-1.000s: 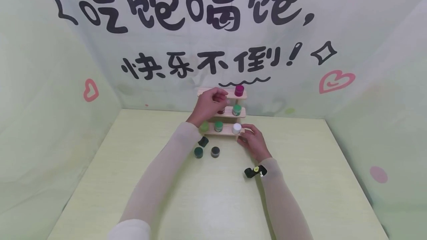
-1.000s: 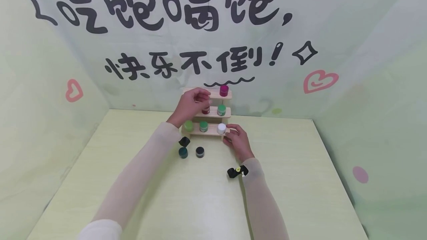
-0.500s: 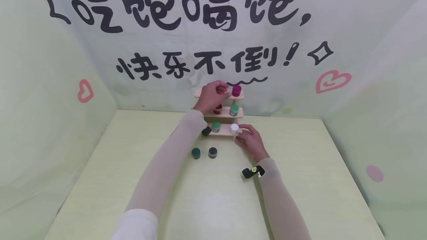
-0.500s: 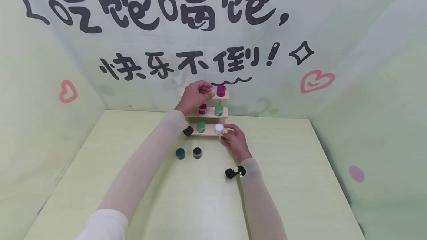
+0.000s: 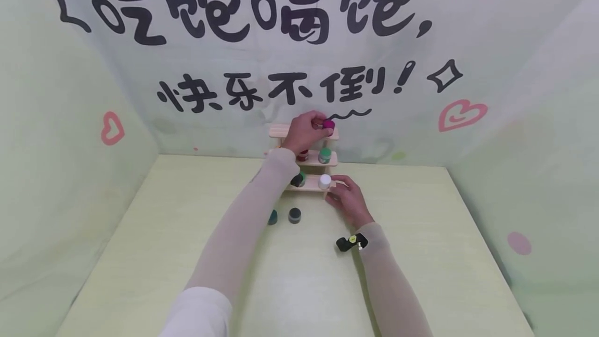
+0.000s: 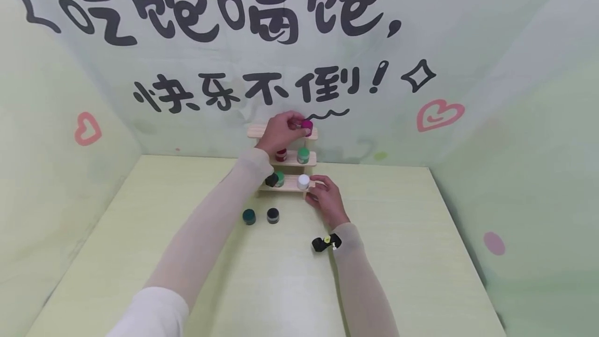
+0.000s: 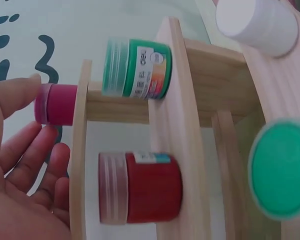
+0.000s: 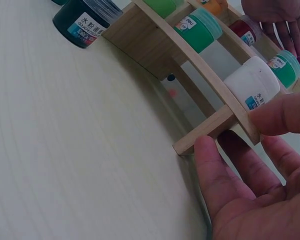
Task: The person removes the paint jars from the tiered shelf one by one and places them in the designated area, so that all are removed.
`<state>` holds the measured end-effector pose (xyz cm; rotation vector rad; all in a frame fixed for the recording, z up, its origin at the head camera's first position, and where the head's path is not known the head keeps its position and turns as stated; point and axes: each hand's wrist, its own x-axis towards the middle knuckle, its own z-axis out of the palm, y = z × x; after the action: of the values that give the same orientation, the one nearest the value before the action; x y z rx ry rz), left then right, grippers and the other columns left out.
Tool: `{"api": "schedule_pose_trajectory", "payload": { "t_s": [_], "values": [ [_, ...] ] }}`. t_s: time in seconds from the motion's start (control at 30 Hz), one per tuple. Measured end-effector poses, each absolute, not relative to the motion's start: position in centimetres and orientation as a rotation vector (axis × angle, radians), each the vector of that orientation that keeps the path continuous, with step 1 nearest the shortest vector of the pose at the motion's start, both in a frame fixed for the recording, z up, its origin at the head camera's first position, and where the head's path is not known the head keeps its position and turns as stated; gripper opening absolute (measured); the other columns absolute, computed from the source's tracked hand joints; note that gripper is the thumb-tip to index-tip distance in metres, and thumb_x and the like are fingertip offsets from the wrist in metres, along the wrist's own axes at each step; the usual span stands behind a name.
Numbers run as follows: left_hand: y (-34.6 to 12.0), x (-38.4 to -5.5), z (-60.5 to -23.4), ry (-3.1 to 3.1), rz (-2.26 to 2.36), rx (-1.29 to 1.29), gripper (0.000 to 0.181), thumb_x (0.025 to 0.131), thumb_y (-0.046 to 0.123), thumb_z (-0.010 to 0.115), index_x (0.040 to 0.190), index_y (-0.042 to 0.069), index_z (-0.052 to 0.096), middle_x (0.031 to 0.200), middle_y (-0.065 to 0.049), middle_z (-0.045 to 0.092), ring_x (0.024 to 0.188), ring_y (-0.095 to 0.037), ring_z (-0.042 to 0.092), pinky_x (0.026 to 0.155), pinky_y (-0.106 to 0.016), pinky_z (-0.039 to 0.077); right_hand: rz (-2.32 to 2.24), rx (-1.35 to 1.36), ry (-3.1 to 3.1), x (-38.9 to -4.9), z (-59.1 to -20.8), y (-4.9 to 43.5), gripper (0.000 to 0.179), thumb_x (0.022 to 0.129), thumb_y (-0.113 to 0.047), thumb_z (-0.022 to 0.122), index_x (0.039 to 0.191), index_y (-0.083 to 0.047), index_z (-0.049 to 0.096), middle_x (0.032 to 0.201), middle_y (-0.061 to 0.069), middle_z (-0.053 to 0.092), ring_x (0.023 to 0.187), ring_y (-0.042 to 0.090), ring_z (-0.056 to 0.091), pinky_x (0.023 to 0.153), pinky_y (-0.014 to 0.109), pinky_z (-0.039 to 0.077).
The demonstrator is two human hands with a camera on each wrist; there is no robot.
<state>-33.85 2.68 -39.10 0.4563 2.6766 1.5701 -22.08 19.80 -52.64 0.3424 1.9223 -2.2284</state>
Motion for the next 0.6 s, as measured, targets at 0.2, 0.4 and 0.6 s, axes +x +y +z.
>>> {"api": "schedule_pose_trajectory", "payload": {
  "t_s": [0.2, 0.4, 0.6],
  "values": [
    [3.26, -33.59, -39.05, 2.737, 1.469, 0.432, 0.048, 0.09, 0.033, 0.077, 0.133, 0.018, 0.064, 0.118, 0.0, 0.071, 0.106, -0.015, 0.062, 0.094, -0.03, 0.054, -2.242, 0.35, 1.908, -22.08, -52.83, 19.78, 0.04, 0.092, -0.003, 0.063, 0.13, -0.011, 0.058, 0.123, 0.012, 0.068, 0.097, 0.018, 0.068, 0.09, 0.032, 0.062],
    [3.29, -33.46, -38.83, 2.761, 1.423, 0.408, 0.045, 0.092, 0.033, 0.076, 0.133, 0.019, 0.065, 0.118, 0.001, 0.07, 0.106, -0.015, 0.061, 0.094, -0.031, 0.054, -2.242, 0.339, 1.897, -22.15, -52.79, 19.71, 0.04, 0.093, -0.002, 0.062, 0.132, -0.012, 0.057, 0.13, 0.014, 0.066, 0.101, 0.019, 0.067, 0.091, 0.032, 0.062],
    [3.07, -33.57, -39.09, 2.722, 1.476, 0.429, 0.045, 0.089, 0.032, 0.079, 0.13, 0.02, 0.067, 0.115, 0.003, 0.071, 0.102, -0.013, 0.063, 0.089, -0.027, 0.056, -2.225, 0.357, 1.907, -22.24, -52.89, 19.85, 0.04, 0.094, -0.002, 0.061, 0.132, -0.012, 0.056, 0.134, 0.016, 0.064, 0.103, 0.02, 0.068, 0.092, 0.033, 0.061]
  ]
}}
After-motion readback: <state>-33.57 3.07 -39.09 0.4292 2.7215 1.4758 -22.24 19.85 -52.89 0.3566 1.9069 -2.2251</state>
